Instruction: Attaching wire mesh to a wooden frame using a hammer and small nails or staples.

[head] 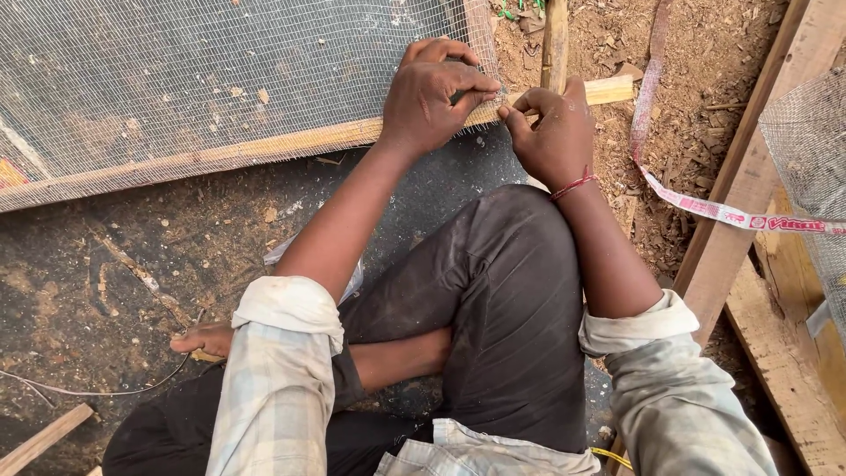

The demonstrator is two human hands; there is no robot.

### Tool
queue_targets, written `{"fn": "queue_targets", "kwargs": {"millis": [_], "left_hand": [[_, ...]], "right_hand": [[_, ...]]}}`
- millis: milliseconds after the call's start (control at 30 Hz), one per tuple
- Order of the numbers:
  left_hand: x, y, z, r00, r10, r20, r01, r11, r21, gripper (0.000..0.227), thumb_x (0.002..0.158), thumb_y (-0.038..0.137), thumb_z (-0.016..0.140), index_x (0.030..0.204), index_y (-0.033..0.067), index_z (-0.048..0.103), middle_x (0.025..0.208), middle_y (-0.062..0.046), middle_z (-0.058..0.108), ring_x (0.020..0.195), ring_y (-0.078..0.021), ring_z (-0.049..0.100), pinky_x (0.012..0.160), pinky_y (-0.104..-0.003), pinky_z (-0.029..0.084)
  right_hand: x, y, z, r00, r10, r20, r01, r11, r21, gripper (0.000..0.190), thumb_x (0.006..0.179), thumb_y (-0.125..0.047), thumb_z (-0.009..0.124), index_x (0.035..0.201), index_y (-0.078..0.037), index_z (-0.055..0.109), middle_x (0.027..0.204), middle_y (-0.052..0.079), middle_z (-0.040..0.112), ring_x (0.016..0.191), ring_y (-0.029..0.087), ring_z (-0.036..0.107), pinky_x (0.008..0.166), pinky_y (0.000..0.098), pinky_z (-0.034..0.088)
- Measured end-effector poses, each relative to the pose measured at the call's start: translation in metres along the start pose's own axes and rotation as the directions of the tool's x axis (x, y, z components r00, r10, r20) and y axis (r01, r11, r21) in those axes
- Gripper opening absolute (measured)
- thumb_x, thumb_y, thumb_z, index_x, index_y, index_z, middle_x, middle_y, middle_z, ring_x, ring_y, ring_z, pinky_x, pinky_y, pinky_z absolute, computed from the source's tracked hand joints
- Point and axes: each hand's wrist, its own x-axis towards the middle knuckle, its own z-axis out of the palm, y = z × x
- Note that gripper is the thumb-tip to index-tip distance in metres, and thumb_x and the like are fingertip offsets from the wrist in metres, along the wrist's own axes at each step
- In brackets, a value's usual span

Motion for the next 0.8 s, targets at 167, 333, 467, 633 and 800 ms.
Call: {"fn": "queue_targets", "kwargs": {"millis": [167,333,467,633,800], "left_hand": [[-0.0012,-0.0001,0.0003,1.0,-0.005,0.005,0.004,1.0,0.02,0.011,0.093,0.039,0.079,0.094,0.0283,0.082,0.092,0.008,0.079,0.113,-0.0124,0.063,0.11,-0.04,0.04],[-0.0018,-0.0002,0.0017,1.0,-0.025,0.017,0.024,1.0,0.015,0.013,0.092,0.041,0.079,0.093,0.0286,0.082,0.091,0.008,0.078,0.113,-0.012,0.063,0.11,-0.041,0.04],[-0.0028,-0.0017,0.0015,1.0,-0.025,0.005,0.025,1.0,0.011,0.013,0.091,0.042,0.078,0.093,0.0295,0.083,0.095,0.008,0.078,0.114,-0.0126,0.062,0.109,-0.041,0.041],[-0.0038,-0.0037,0.0021,0.999,-0.036,0.011,0.036,0.999,-0.007,0.012,0.091,0.041,0.079,0.094,0.0298,0.083,0.096,0.008,0.078,0.114,-0.0127,0.062,0.109,-0.04,0.041],[-0.0038,-0.0053,0.0016,0.999,-0.042,0.028,0.043,0.999,-0.027,0.008,0.093,0.036,0.079,0.095,0.0292,0.083,0.094,0.01,0.078,0.115,-0.0111,0.063,0.111,-0.041,0.041]], "right_hand": [[0.0012,-0.0006,-0.0008,1.0,-0.009,0.01,0.009,1.0,-0.004,0.026,0.093,-0.031,0.087,0.089,-0.007,0.076,0.104,0.017,0.055,0.067,0.025,0.067,0.063,0.0389,0.056],[0.0007,-0.0001,-0.0011,1.0,-0.001,0.015,0.001,1.0,0.002,0.027,0.092,-0.031,0.087,0.089,-0.007,0.077,0.104,0.017,0.054,0.067,0.024,0.067,0.063,0.0379,0.056],[0.001,-0.0013,-0.002,1.0,-0.01,0.016,0.01,1.0,-0.001,0.026,0.093,-0.031,0.087,0.089,-0.007,0.077,0.103,0.017,0.055,0.066,0.024,0.067,0.063,0.0376,0.056],[0.0006,-0.0004,-0.002,1.0,-0.01,0.009,0.01,1.0,-0.008,0.026,0.092,-0.031,0.087,0.089,-0.007,0.077,0.102,0.017,0.055,0.066,0.025,0.067,0.063,0.0382,0.055],[0.0002,-0.0021,-0.0028,1.0,-0.027,-0.003,0.027,1.0,-0.002,0.025,0.092,-0.03,0.087,0.088,-0.007,0.077,0.102,0.017,0.055,0.068,0.026,0.067,0.063,0.0391,0.055]]}}
